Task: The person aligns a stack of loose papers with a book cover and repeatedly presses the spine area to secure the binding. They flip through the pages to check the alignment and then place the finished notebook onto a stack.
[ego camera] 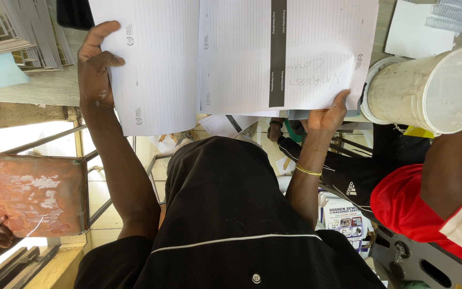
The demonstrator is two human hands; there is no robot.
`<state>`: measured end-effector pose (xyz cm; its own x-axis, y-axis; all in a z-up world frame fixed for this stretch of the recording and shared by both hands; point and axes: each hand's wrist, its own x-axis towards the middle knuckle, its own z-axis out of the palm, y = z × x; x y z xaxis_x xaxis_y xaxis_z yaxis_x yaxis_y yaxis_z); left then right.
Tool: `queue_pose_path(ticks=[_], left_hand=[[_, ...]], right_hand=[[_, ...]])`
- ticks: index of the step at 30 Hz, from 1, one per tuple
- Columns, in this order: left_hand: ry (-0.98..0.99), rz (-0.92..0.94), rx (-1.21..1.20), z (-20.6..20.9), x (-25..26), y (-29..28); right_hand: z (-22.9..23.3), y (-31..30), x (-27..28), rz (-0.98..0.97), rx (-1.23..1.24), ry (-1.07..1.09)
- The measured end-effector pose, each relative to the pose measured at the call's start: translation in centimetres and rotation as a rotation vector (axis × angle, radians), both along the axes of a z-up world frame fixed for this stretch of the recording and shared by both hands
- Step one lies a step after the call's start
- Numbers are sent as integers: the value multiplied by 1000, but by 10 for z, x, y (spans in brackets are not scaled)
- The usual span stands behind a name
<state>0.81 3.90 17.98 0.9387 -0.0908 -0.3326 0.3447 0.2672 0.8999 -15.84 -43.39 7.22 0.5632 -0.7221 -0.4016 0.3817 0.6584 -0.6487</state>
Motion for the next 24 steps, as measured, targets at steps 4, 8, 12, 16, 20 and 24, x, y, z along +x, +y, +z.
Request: queue_pose_path(ticks=[4, 8, 12, 16, 20, 24], left_hand=[[-18, -2, 35, -1, 0, 0], [-37, -28, -36, -9, 2, 3], [-30, -11, 3, -11, 3, 4], [-51, -37, -26, -14, 5, 4], [-70, -47, -62, -17, 7, 5], [-54, -39, -47, -16, 7, 5]], right_hand=[[5, 5, -1, -18, 18, -7], [5, 9, -4, -31, 38, -2], [-4, 9, -8, -48, 87, -33], [-9, 8, -13, -52, 76, 7], [-15, 8, -15, -58, 98, -6], [-15, 10, -14, -62, 115, 16]])
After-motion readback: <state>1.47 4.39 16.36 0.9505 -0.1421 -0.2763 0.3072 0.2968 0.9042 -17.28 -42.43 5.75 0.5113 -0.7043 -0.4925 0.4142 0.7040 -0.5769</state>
